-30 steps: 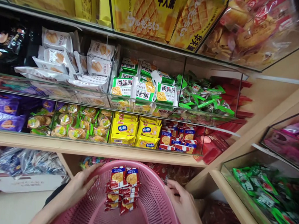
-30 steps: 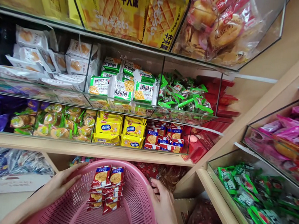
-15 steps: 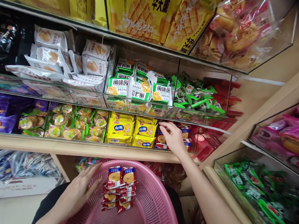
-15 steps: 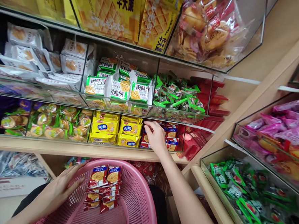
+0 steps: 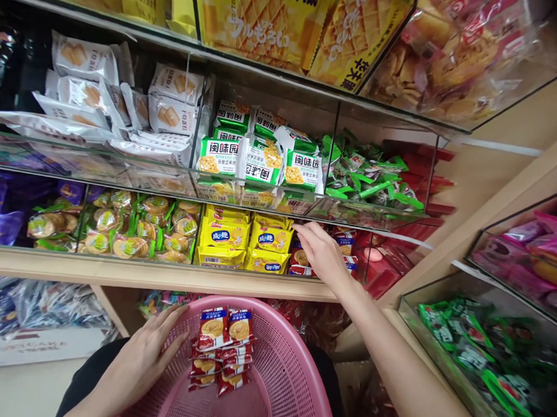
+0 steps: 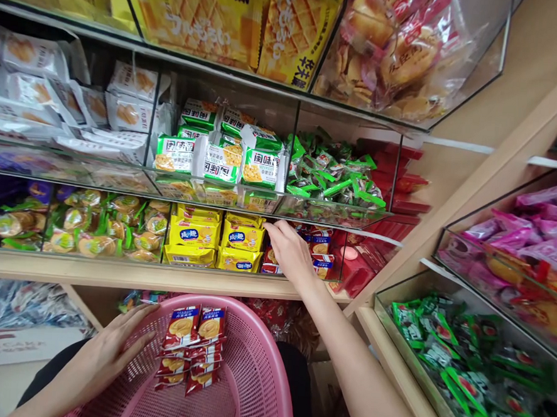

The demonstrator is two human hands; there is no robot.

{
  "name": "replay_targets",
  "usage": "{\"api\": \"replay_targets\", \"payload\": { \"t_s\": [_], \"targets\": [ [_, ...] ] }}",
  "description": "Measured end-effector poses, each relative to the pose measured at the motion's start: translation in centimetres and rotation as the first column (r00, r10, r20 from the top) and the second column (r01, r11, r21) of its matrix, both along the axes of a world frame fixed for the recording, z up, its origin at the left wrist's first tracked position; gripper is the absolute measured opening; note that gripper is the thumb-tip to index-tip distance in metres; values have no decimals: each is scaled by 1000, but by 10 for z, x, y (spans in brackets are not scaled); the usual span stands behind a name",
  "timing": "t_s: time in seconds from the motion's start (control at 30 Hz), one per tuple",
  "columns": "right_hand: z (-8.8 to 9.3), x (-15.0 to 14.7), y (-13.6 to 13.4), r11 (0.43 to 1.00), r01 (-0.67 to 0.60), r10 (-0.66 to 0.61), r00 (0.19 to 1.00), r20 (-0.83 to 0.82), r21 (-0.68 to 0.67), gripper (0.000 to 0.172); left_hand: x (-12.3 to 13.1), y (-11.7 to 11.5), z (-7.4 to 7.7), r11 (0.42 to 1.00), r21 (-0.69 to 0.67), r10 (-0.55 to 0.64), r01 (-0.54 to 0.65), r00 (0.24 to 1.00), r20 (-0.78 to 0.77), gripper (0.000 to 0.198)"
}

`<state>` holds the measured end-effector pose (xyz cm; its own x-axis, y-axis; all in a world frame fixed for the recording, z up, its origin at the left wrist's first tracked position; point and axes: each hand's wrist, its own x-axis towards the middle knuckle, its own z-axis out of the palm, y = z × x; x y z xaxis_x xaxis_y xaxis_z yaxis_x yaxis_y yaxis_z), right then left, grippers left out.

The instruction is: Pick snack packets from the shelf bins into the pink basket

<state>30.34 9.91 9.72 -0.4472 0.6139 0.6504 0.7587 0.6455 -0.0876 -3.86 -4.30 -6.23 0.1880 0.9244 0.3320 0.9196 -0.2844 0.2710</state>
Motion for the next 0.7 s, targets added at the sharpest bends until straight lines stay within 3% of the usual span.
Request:
{"api": "replay_targets", "payload": {
  "t_s": [0.2,0.7],
  "targets": [
    [2,-3,0,997,73,-77,984,158,34,36,2,0,5,1000,-8,-10,10,1000,-1,49],
    [6,4,2,987,60,-104,945,310,147,35,3,-2,6,1000,-14,-15,15,1000,13,49]
  ]
}}
